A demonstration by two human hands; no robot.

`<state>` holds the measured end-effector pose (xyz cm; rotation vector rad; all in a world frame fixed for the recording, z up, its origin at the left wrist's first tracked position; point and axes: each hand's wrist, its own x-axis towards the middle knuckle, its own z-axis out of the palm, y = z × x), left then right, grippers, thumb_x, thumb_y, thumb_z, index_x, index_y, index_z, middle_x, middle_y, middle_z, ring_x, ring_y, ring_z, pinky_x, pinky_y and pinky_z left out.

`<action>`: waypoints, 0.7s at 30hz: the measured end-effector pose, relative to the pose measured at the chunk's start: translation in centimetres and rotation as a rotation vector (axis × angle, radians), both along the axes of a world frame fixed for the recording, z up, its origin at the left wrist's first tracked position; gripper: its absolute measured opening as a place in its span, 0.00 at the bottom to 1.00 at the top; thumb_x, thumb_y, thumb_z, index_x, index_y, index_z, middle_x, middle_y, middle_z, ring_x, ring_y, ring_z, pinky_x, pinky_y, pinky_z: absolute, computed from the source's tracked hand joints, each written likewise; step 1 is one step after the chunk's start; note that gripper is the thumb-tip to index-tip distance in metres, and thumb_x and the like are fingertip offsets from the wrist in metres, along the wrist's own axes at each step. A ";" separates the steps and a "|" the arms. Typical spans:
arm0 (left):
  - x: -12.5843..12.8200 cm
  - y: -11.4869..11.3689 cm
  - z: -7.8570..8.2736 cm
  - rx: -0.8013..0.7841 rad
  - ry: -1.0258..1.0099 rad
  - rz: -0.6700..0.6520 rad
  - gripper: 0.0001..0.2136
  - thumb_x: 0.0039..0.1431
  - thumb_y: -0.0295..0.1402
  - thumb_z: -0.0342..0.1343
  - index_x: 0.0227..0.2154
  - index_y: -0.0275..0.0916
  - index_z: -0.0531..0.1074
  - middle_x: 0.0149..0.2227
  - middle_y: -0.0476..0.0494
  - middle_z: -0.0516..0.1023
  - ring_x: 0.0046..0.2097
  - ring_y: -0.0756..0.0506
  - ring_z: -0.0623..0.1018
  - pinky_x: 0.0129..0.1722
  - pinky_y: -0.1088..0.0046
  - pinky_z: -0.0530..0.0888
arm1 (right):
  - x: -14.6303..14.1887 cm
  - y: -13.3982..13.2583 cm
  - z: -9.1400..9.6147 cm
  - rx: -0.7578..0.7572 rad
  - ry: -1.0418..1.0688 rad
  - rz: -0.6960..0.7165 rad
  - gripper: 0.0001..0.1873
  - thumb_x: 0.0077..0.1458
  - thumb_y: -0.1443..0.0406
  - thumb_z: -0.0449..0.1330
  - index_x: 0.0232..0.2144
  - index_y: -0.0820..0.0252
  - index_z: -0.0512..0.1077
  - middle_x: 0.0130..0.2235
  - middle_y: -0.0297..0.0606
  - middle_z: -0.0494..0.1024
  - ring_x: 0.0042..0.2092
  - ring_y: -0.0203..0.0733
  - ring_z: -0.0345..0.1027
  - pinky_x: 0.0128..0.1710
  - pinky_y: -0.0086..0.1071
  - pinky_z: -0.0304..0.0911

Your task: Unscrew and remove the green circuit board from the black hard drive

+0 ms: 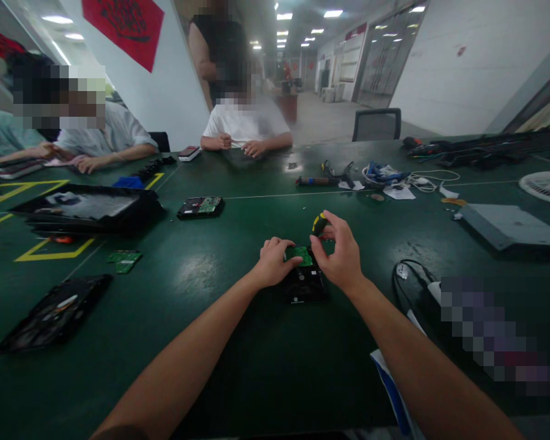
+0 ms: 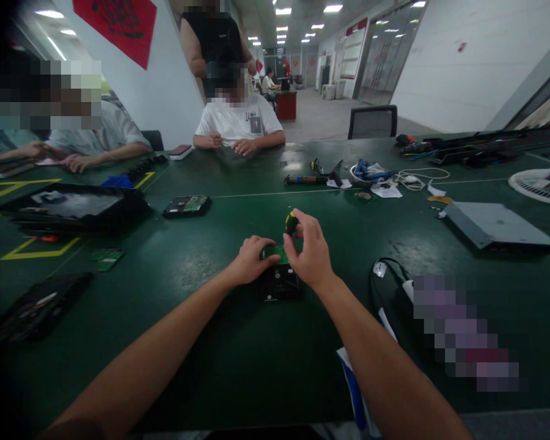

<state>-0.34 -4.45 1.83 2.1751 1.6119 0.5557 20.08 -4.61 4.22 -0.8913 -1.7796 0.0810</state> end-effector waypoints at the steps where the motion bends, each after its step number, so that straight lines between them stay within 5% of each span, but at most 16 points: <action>1: 0.0 0.0 0.0 0.002 -0.001 -0.001 0.24 0.63 0.48 0.58 0.58 0.43 0.71 0.53 0.37 0.71 0.56 0.34 0.69 0.57 0.54 0.68 | 0.0 0.0 0.0 0.005 -0.002 -0.006 0.33 0.62 0.66 0.61 0.67 0.51 0.56 0.58 0.48 0.69 0.44 0.46 0.75 0.43 0.46 0.78; 21: -0.2 0.1 0.2 -0.018 -0.031 -0.018 0.24 0.62 0.49 0.59 0.57 0.43 0.72 0.55 0.37 0.72 0.57 0.34 0.70 0.58 0.53 0.67 | 0.1 -0.1 0.5 0.025 -0.026 -0.008 0.33 0.60 0.67 0.63 0.64 0.49 0.59 0.56 0.46 0.69 0.41 0.44 0.73 0.39 0.43 0.78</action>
